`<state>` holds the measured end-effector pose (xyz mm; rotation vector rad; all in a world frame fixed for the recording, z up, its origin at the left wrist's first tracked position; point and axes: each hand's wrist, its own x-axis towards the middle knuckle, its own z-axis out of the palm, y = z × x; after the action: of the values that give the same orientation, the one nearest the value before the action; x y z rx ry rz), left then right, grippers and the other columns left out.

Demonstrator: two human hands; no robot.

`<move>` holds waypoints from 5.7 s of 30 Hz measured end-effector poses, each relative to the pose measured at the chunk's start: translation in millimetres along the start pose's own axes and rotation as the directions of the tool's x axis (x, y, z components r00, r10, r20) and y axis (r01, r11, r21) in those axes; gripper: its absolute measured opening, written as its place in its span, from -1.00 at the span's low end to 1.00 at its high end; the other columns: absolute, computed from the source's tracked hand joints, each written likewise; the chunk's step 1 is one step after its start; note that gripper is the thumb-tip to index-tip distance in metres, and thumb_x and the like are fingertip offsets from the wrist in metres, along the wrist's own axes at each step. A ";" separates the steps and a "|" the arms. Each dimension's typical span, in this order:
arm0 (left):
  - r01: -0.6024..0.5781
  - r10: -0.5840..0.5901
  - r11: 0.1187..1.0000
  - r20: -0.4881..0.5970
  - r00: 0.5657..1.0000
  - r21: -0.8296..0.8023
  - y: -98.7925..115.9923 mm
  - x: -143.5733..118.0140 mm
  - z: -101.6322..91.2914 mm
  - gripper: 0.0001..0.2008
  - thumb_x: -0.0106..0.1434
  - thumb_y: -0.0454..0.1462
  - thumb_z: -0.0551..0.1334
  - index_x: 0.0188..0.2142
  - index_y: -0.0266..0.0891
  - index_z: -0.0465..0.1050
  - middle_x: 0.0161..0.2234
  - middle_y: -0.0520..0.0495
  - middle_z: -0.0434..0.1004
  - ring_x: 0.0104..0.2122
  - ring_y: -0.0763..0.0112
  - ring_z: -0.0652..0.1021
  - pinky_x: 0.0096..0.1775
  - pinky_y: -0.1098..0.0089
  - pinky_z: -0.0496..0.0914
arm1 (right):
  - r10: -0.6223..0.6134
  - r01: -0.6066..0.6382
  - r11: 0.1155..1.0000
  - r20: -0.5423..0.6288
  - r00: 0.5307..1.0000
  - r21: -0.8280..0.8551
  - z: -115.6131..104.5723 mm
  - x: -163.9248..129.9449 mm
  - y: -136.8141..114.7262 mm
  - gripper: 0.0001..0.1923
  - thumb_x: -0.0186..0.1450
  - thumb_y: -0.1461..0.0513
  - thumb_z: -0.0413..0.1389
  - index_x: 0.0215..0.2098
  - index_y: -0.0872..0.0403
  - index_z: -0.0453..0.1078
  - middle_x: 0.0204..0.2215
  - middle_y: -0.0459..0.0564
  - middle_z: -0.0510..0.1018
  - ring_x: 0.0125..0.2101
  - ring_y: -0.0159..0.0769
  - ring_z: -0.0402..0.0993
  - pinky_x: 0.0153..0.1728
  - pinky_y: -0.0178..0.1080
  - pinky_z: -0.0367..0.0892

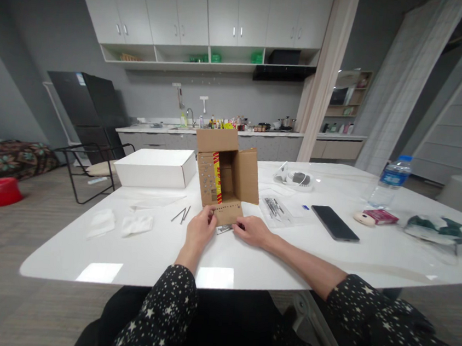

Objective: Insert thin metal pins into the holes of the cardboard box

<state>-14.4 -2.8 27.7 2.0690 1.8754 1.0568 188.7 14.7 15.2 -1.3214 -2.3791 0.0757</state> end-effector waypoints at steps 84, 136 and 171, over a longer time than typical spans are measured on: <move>-0.096 0.089 0.989 -0.064 0.994 -0.115 -8.4 3.4 5.5 -0.82 0.30 -0.30 0.12 -0.15 -0.18 0.45 -0.12 -0.10 0.52 -0.27 0.36 0.55 -0.16 0.33 0.42 | 0.012 -0.012 1.000 0.012 1.000 -0.001 -1.7 0.2 -2.0 -0.71 0.37 0.11 0.02 -0.39 0.06 0.48 -0.46 -0.03 0.59 -0.44 -0.32 0.44 -0.43 -0.29 0.01; -0.313 0.300 0.919 -0.092 0.950 -0.240 -21.2 5.5 15.1 -0.90 0.27 -0.26 0.22 -0.25 -0.22 0.50 -0.39 -0.01 0.56 -0.44 0.45 0.53 -0.30 0.40 0.45 | -0.007 0.007 1.000 0.004 1.000 0.002 -2.7 0.1 -4.1 -0.71 0.37 0.11 0.02 -0.40 0.07 0.47 -0.48 -0.04 0.58 -0.46 -0.33 0.42 -0.44 -0.28 -0.03; -0.157 0.133 0.956 -0.112 0.985 -0.248 -16.8 4.5 6.7 -0.75 0.34 -0.20 0.12 -0.09 -0.17 0.50 -0.24 -0.09 0.64 -0.29 0.32 0.60 -0.19 0.33 0.45 | 0.006 -0.006 1.000 0.026 1.000 -0.004 -5.5 -0.6 -4.9 -0.69 0.38 0.11 0.00 -0.39 0.07 0.47 -0.43 0.00 0.61 -0.43 -0.31 0.45 -0.42 -0.28 0.01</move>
<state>-24.2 7.0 15.3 2.0615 1.5448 1.3744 187.2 10.7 21.2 -1.3368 -2.3979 0.0901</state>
